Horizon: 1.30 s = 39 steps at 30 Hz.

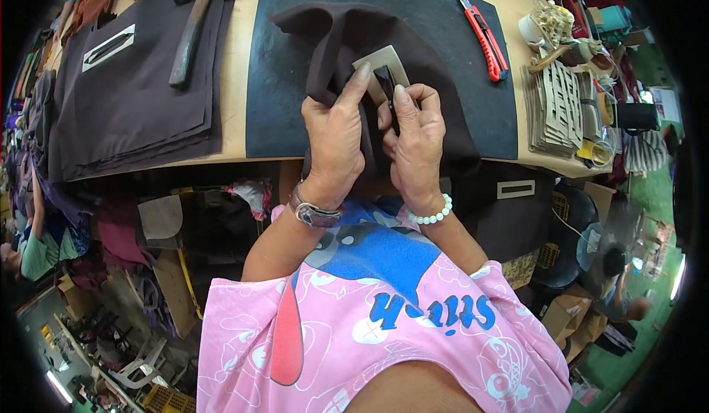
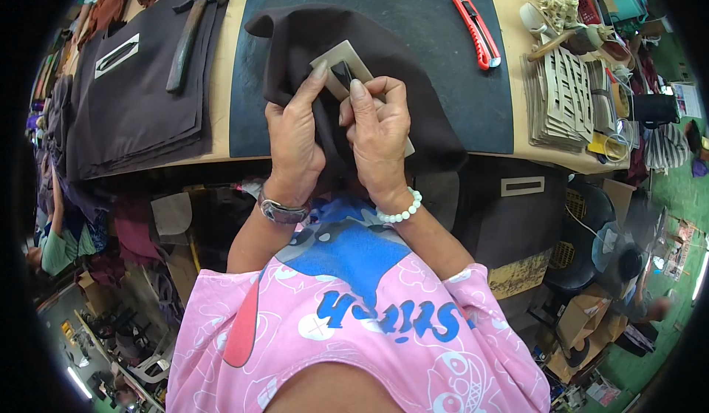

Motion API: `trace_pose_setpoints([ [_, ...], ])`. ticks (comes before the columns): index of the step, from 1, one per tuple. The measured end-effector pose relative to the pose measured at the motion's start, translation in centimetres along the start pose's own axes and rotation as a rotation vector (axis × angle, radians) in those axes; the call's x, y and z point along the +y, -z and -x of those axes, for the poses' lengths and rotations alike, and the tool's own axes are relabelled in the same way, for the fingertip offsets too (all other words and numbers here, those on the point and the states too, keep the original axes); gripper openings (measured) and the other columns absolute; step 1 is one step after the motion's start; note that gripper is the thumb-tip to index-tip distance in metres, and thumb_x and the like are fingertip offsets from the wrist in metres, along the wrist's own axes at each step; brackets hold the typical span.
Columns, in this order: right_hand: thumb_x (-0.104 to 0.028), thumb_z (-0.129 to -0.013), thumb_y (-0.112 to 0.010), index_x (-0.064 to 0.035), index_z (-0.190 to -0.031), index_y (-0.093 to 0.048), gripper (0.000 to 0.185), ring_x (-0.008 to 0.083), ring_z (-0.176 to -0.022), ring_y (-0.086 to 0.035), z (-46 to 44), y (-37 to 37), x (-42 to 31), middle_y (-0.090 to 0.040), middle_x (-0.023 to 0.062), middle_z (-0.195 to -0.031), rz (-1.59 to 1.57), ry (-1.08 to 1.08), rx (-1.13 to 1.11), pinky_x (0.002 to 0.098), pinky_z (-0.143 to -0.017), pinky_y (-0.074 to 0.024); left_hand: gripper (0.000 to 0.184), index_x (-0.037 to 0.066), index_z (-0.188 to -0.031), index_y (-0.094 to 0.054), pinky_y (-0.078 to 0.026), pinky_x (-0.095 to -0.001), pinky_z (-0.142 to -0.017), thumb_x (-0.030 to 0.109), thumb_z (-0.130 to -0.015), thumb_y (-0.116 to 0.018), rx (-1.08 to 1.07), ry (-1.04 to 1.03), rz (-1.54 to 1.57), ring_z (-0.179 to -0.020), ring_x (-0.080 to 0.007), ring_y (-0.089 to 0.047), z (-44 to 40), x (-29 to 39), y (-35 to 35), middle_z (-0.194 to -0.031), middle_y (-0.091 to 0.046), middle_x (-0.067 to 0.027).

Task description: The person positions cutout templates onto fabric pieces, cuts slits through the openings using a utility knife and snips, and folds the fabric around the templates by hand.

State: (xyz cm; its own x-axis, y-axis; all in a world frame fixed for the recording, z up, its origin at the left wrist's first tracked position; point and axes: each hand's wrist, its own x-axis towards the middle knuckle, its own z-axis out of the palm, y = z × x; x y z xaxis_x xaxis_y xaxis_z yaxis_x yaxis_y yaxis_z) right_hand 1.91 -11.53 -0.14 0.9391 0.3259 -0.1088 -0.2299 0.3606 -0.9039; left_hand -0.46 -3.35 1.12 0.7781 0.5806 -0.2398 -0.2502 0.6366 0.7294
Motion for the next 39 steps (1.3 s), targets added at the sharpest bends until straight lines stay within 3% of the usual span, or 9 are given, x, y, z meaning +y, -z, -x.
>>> trace_pose_setpoints([
  [6,-0.022,-0.092,-0.056,-0.0066,-0.099,-0.043,0.021,0.0001,-0.043,-0.033,-0.3,1.3,-2.8,-0.050,0.0006,-0.064,-0.097,-0.250,-0.040,0.0156,-0.036,-0.0234,0.023,0.000,-0.103,-0.060,-0.052,-0.0275,-0.071,0.003,-0.080,-0.067,-0.037,-0.034,-0.064,-0.086,-0.0149,-0.062,-2.1,-0.2,0.7,-0.096,-0.063,-0.0077],
  [8,-0.021,-0.088,-0.063,-0.0025,-0.101,-0.048,0.027,-0.0010,-0.046,-0.037,-0.7,2.1,-2.9,-0.048,-0.0045,-0.062,0.113,-0.043,-0.042,0.0141,-0.039,-0.0262,0.030,-0.004,-0.103,-0.056,-0.053,-0.0290,-0.072,0.005,-0.078,-0.069,-0.020,0.017,-0.077,-0.085,-0.0169,-0.063,-2.2,0.9,0.6,-0.096,-0.063,-0.0114],
  [13,-0.007,-0.074,-0.069,-0.0069,-0.098,-0.061,0.025,0.0138,-0.048,-0.053,-3.8,2.7,-3.1,-0.052,0.0012,-0.064,0.975,0.888,-0.266,0.0269,-0.044,-0.0425,0.044,-0.010,-0.104,-0.047,-0.053,-0.0303,-0.072,0.007,-0.074,-0.074,-0.070,0.067,-0.140,-0.083,-0.0188,-0.063,-2.6,1.8,0.5,-0.098,-0.061,-0.0166],
  [23,-0.003,-0.069,-0.065,-0.0096,-0.088,-0.060,0.021,0.0233,-0.065,-0.062,-6.0,2.1,-4.3,-0.058,0.0039,-0.084,1.245,1.037,-0.408,0.0337,-0.053,-0.0485,0.018,0.000,-0.097,-0.064,-0.052,-0.0251,-0.067,0.001,-0.079,-0.065,-0.191,0.005,-0.266,-0.080,-0.0136,-0.063,-2.5,1.4,1.3,-0.090,-0.066,-0.0082],
  [27,-0.005,-0.072,-0.062,-0.0049,-0.083,-0.060,0.012,0.0263,-0.067,-0.062,-7.1,1.6,-4.2,-0.061,0.0097,-0.082,1.137,0.895,-0.389,0.0359,-0.057,-0.0481,0.019,-0.001,-0.099,-0.064,-0.053,-0.0263,-0.069,0.001,-0.079,-0.064,-0.154,0.074,-0.257,-0.079,-0.0148,-0.065,-3.0,1.4,1.6,-0.091,-0.067,-0.0092],
  [30,-0.006,-0.076,-0.061,-0.0013,-0.081,-0.060,0.007,0.0254,-0.065,-0.063,-8.4,1.4,-3.7,-0.062,0.0115,-0.072,0.901,0.382,-0.400,0.0322,-0.057,-0.0469,0.019,0.001,-0.100,-0.065,-0.051,-0.0265,-0.075,0.002,-0.081,-0.064,-0.218,0.191,-0.232,-0.083,-0.0132,-0.064,-3.0,2.0,1.5,-0.095,-0.067,-0.0071],
  [31,-0.003,-0.081,-0.060,0.0045,-0.086,-0.057,0.010,0.0092,-0.067,-0.055,-8.7,1.0,-3.7,-0.060,0.0059,-0.070,0.825,0.234,-0.402,0.0257,-0.060,-0.0450,0.020,0.001,-0.100,-0.064,-0.051,-0.0269,-0.075,0.003,-0.081,-0.064,-0.215,0.219,-0.229,-0.082,-0.0139,-0.064,-3.2,2.0,1.6,-0.095,-0.067,-0.0076],
  [34,-0.018,-0.078,-0.065,0.0005,-0.090,-0.064,0.022,0.0191,-0.062,-0.062,-10.5,1.2,-2.6,-0.063,0.0150,-0.069,0.929,0.441,-0.300,0.0297,-0.059,-0.0463,0.022,-0.001,-0.102,-0.063,-0.053,-0.0286,-0.074,0.002,-0.080,-0.064,-0.205,0.245,-0.214,-0.082,-0.0170,-0.066,-3.9,2.2,2.0,-0.095,-0.067,-0.0099],
  [39,-0.034,-0.080,-0.067,0.0033,-0.096,-0.063,0.041,0.0081,-0.071,-0.049,-7.1,2.8,-5.2,-0.058,0.0000,-0.073,0.781,-0.030,-0.203,0.0249,-0.067,-0.0428,0.027,-0.003,-0.106,-0.059,-0.056,-0.0341,-0.074,0.001,-0.080,-0.064,-0.157,0.114,-0.158,-0.084,-0.0230,-0.067,-5.3,3.7,1.7,-0.098,-0.066,-0.0144],
])
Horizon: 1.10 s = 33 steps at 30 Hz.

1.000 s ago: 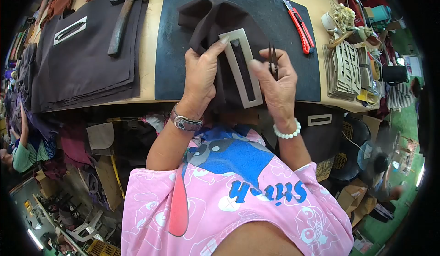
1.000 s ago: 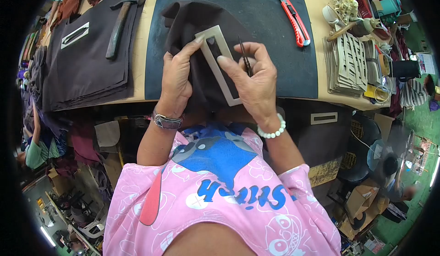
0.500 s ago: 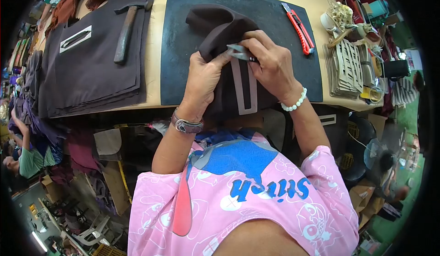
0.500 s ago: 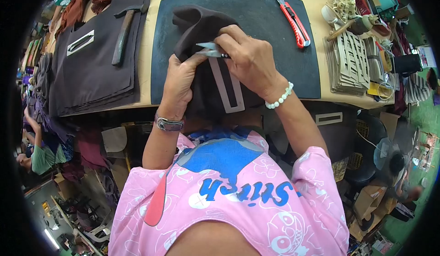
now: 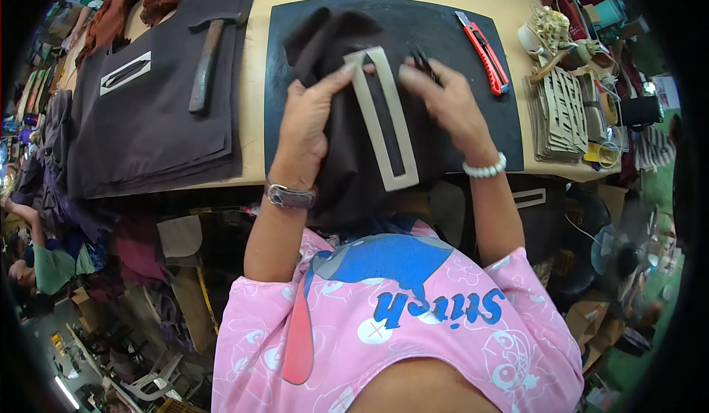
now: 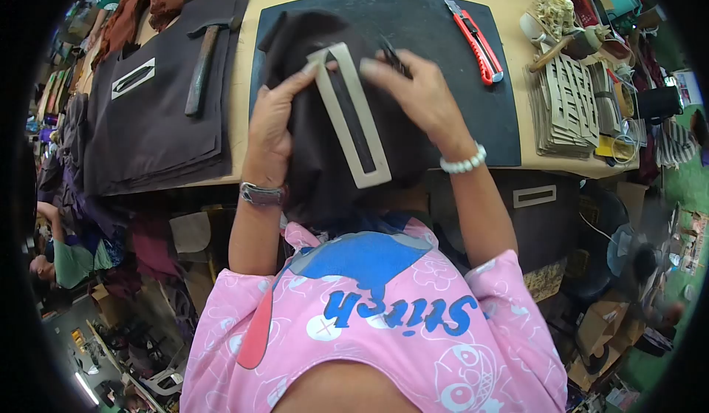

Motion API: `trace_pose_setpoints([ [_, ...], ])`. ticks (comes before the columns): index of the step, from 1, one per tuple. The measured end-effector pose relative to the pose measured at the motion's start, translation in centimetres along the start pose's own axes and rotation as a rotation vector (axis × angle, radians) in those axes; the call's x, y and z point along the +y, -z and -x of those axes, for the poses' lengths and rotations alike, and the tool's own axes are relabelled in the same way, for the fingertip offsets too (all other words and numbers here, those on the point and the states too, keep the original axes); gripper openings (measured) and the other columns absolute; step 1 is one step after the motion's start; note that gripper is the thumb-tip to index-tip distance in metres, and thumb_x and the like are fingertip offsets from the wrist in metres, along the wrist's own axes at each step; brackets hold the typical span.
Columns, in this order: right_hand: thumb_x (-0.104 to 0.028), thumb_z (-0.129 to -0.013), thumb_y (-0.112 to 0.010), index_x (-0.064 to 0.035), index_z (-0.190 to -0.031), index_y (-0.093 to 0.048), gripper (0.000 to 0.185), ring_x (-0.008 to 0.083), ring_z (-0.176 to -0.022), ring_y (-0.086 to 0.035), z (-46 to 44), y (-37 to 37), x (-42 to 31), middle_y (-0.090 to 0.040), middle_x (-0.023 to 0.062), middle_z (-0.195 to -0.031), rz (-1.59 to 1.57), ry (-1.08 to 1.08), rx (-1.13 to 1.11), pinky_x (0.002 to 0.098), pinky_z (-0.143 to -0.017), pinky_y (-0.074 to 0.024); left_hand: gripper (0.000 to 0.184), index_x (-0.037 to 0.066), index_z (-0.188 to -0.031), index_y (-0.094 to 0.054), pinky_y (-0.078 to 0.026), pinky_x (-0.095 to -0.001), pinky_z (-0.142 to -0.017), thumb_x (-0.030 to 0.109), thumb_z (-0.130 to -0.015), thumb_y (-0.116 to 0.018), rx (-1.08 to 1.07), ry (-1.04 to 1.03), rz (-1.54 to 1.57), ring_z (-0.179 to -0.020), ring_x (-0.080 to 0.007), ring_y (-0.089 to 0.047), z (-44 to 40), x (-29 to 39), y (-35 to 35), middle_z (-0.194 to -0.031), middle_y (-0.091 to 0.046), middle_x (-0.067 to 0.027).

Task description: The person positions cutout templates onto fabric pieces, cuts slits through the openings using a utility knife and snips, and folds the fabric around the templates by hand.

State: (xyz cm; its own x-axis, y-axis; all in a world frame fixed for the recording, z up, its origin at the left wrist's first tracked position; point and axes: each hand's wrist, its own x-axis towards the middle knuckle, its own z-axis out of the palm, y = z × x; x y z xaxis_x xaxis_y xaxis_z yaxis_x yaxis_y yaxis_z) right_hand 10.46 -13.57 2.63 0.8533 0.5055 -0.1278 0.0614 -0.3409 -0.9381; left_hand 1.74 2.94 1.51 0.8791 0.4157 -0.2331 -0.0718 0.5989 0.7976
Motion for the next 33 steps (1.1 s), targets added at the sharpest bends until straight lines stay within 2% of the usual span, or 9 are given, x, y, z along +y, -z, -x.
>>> trace_pose_setpoints([
  [5,-0.019,-0.080,-0.067,0.0018,-0.094,-0.063,0.025,0.0055,-0.071,-0.047,4.2,2.0,2.7,-0.057,-0.0008,-0.074,-0.081,-0.053,-0.241,0.0230,-0.064,-0.0407,0.028,-0.001,-0.104,-0.063,-0.051,-0.0289,-0.075,0.006,-0.077,-0.071,0.129,-0.331,-0.172,-0.084,-0.0181,-0.064,-1.5,2.8,1.5,-0.098,-0.067,-0.0107],
  [10,-0.009,-0.083,-0.062,0.0022,-0.090,-0.061,0.013,0.0051,-0.064,-0.045,3.7,2.8,1.5,-0.055,0.0021,-0.069,0.021,0.155,-0.200,0.0230,-0.058,-0.0387,0.071,-0.001,-0.126,-0.046,-0.034,-0.0416,-0.097,0.015,-0.064,-0.076,0.425,-1.134,-1.544,-0.118,-0.0319,-0.045,-1.3,6.2,5.5,-0.125,-0.051,-0.0184],
  [15,-0.009,-0.082,-0.063,0.0002,-0.086,-0.062,0.010,0.0091,-0.056,-0.042,2.8,1.5,-1.5,-0.051,0.0089,-0.061,0.202,0.406,-0.408,0.0267,-0.052,-0.0369,0.079,0.005,-0.130,-0.045,-0.029,-0.0403,-0.103,0.031,-0.063,-0.078,-0.850,-0.692,-1.743,-0.122,-0.0310,-0.043,-0.2,8.6,-2.2,-0.124,-0.052,-0.0159],
  [19,-0.010,-0.080,-0.066,-0.0003,-0.084,-0.063,0.011,0.0088,-0.057,-0.044,3.4,2.2,-3.6,-0.056,0.0083,-0.064,0.164,0.448,-0.350,0.0269,-0.052,-0.0383,0.037,-0.002,-0.089,-0.063,-0.044,-0.0351,-0.064,0.031,-0.073,-0.072,-1.439,0.038,-1.766,-0.070,-0.0262,-0.059,-2.9,8.5,-6.9,-0.071,-0.059,-0.0171],
  [20,-0.010,-0.081,-0.067,-0.0024,-0.091,-0.066,0.013,0.0066,-0.063,-0.049,2.9,2.4,-2.6,-0.061,0.0054,-0.074,0.089,0.604,-0.224,0.0242,-0.054,-0.0401,0.038,-0.006,-0.075,-0.060,-0.039,-0.0361,-0.051,0.031,-0.076,-0.069,-1.514,-0.160,-1.528,-0.051,-0.0260,-0.050,-3.7,8.8,-5.8,-0.056,-0.051,-0.0184],
  [24,-0.023,-0.089,-0.057,-0.0014,-0.104,-0.063,0.027,0.0023,-0.060,-0.045,2.6,4.1,-0.6,-0.060,0.0023,-0.082,-0.446,0.296,0.086,0.0177,-0.050,-0.0338,0.045,-0.003,-0.094,-0.063,-0.045,-0.0370,-0.078,0.036,-0.074,-0.071,-0.862,0.020,-2.124,-0.093,-0.0281,-0.057,-6.5,17.2,-0.1,-0.101,-0.060,-0.0189],
  [28,-0.028,-0.097,-0.041,0.0011,-0.113,-0.057,0.037,-0.0001,-0.045,-0.031,1.9,4.9,3.5,-0.054,0.0009,-0.073,-0.415,0.132,0.200,0.0166,-0.040,-0.0240,0.041,0.001,-0.109,-0.055,-0.047,-0.0362,-0.075,0.016,-0.071,-0.064,-0.010,-0.025,-2.543,-0.085,-0.0272,-0.061,-5.9,27.1,12.8,-0.095,-0.063,-0.0188],
  [29,-0.027,-0.097,-0.041,0.0010,-0.113,-0.057,0.036,-0.0002,-0.046,-0.031,1.9,4.6,4.0,-0.053,0.0006,-0.072,-0.431,0.096,0.186,0.0163,-0.040,-0.0240,0.040,0.001,-0.108,-0.056,-0.047,-0.0324,-0.071,0.013,-0.071,-0.064,0.125,0.276,-2.554,-0.080,-0.0229,-0.060,-4.9,27.6,12.3,-0.094,-0.064,-0.0143],
  [33,-0.023,-0.095,-0.043,-0.0003,-0.113,-0.057,0.032,-0.0003,-0.047,-0.032,2.4,2.6,4.3,-0.051,-0.0017,-0.070,-0.515,-0.015,0.124,0.0147,-0.040,-0.0244,0.020,0.004,-0.089,-0.063,-0.045,-0.0205,-0.056,0.023,-0.082,-0.065,-0.023,0.346,-1.401,-0.068,-0.0067,-0.058,-2.0,21.9,11.5,-0.078,-0.063,-0.0019],
])
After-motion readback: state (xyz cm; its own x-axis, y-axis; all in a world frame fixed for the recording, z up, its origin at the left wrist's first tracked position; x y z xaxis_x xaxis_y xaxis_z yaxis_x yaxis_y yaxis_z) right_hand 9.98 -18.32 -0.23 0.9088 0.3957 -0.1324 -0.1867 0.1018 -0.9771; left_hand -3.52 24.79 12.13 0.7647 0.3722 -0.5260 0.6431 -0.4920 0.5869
